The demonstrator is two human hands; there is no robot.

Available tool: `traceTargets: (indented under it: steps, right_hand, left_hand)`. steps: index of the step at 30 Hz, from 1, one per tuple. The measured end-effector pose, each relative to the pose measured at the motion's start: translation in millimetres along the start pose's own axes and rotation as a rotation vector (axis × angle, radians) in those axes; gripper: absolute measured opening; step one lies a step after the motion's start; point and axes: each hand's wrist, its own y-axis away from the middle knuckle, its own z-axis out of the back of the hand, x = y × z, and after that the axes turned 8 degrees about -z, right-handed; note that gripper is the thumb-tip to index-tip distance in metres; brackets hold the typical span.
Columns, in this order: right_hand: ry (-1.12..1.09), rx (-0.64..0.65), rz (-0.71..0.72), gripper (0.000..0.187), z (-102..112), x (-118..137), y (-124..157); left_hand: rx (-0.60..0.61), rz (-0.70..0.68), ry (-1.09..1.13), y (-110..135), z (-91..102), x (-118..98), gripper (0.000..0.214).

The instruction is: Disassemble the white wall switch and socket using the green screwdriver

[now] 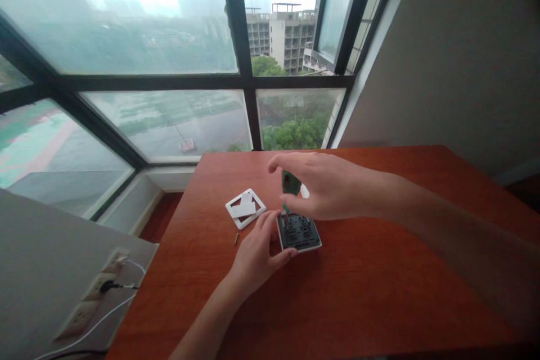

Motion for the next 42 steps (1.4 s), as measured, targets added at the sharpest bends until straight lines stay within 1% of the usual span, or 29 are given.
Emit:
traceTargets:
  steps: [2,3,5,6,8,9,11,13,16,18,21,22,25,26,28,30,32,33,34,36,39,40,42]
  right_hand:
    - [0.126,-0.063,-0.112,0.035,-2,1,-2]
    - [0.196,-0.080,-0.159,0.037,-2,1,-2]
    - [0.288,-0.084,-0.208,0.038,-3,3,-3]
    - [0.298,-0.082,-0.209,0.036,-2,3,-4]
    - [0.246,-0.072,-0.178,0.027,0,2,-3]
    - [0.192,-0.060,-0.154,0.028,0,1,-2]
    - [0.074,-0.022,-0.104,0.039,1,-2,-2]
    - [0.024,-0.012,-0.100,0.043,1,-4,-3]
    - [0.121,-0.080,-0.194,0.045,-2,-4,-6]
    - [0.167,-0.096,-0.219,0.043,-5,-4,-9]
    - [0.076,-0.095,-0.158,0.026,-7,-5,-9]
    - [0.021,-0.093,-0.130,0.026,-6,-7,-9]
    - [-0.129,-0.028,-0.047,0.040,-4,-10,-5]
    - [-0.152,-0.009,-0.027,0.042,-3,-11,-4]
    - [-0.114,-0.026,-0.030,0.038,-3,-11,-2]
    - [0.023,-0.095,-0.104,0.031,-4,-10,-2]
    - [0.156,-0.134,-0.189,0.035,-6,-9,-3]
    - [0.185,-0.131,-0.210,0.036,-6,-9,-3]
    - [0.177,-0.121,-0.205,0.033,-6,-9,-3]
    - [0.084,-0.090,-0.140,0.027,-5,-10,-2]
    - [-0.078,-0.043,-0.044,0.037,-3,-12,2]
    - [-0.093,-0.044,-0.044,0.038,-3,-12,3]
    - [-0.050,-0.074,-0.092,0.034,-4,-12,5]
  left_hand:
    - [-0.011,0.012,-0.020,-1,-0.9,2,0.075]
    - [-0.011,0.020,-0.029,-1,-1.2,3,0.075]
    - [0.002,0.035,-0.041,-3,-1.3,5,0.075]
    - [0.010,0.039,-0.046,-4,-1.2,5,0.074]
    - [0.019,0.038,-0.066,-5,-0.6,5,0.074]
    - [0.018,0.034,-0.080,-6,-0.1,4,0.074]
    - [0.018,0.022,-0.110,-10,1.5,3,0.074]
    - [0.032,0.002,-0.133,-14,3.9,1,0.072]
    - [0.070,-0.022,-0.172,-22,7.2,-1,0.073]
    - [0.093,-0.027,-0.197,-27,8.0,0,0.073]
    - [0.094,-0.016,-0.219,-29,6.3,2,0.075]
    - [0.086,-0.011,-0.222,-29,5.3,2,0.076]
    - [0.058,-0.001,-0.223,-27,2.4,4,0.076]
    - [0.052,-0.002,-0.218,-26,1.8,4,0.076]
    - [0.041,-0.002,-0.206,-25,1.3,4,0.075]
    - [0.034,-0.005,-0.189,-24,1.4,4,0.074]
    - [0.027,-0.008,-0.169,-24,1.5,4,0.073]
    - [0.024,-0.008,-0.160,-24,1.5,4,0.074]
    - [0.021,-0.007,-0.153,-23,1.4,4,0.074]
    - [0.015,0.000,-0.142,-23,1.0,5,0.075]
    - [0.010,0.008,-0.130,-22,0.1,5,0.074]
    - [0.007,0.007,-0.127,-22,-0.2,6,0.074]
    - [0.006,0.004,-0.124,-22,-0.5,6,0.074]
